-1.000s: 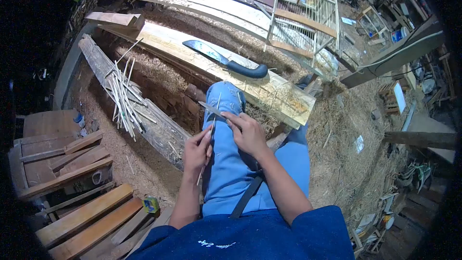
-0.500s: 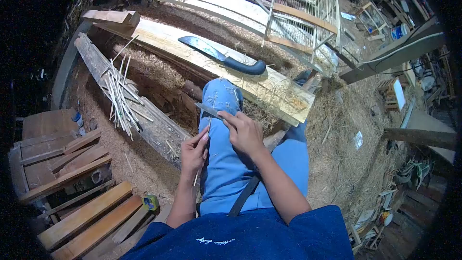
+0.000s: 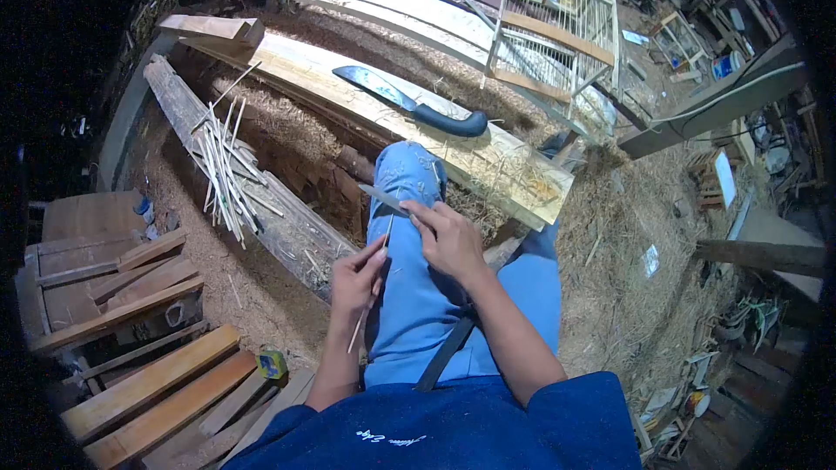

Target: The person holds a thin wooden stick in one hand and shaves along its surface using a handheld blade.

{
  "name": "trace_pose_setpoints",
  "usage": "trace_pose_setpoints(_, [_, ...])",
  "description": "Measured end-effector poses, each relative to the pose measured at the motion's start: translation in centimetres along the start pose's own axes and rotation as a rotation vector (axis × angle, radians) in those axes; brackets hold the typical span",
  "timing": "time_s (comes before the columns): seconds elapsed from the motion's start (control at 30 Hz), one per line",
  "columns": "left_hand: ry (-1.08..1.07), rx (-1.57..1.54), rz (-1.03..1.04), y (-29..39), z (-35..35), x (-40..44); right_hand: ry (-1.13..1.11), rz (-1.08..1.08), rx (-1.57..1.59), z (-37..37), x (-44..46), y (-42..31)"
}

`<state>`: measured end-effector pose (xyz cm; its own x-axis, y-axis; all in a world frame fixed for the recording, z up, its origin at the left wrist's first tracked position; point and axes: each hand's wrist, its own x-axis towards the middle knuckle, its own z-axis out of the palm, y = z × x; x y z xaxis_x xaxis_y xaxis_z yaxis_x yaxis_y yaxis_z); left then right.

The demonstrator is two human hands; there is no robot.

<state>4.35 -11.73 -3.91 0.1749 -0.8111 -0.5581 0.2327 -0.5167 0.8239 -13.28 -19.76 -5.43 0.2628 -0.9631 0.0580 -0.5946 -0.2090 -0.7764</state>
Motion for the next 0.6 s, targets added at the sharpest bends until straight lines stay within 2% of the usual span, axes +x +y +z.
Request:
trace_pose_setpoints(0.1, [-0.006,0.06,-0.006,2.1,1.4,0.9,-0.015,-0.029,-0.007,-0.5,-0.2,-0.1])
trace_pose_setpoints(0.33, [0.021,0.0,0.085,-0.5,-0.4,-1.2,-0.024,-0.073,0.096,-0.2,-0.1,0.4])
trace_pose_setpoints(0.37, [0.043,0.011,0.039,-0.3,-0.5,-1.1,-0.036,-0.072,0.104,0.1,-0.2,0.5])
trace_pose_setpoints(0.47, [0.069,0.012,0.082,2.2,1.1,1.0,0.041,-0.07,0.136,0.1,0.8,0.9])
trace_pose_setpoints(0.6, [0.032,0.007,0.09,3.1,3.0,6.0,0.021,0.03,0.027,-1.3,2.2,1.2])
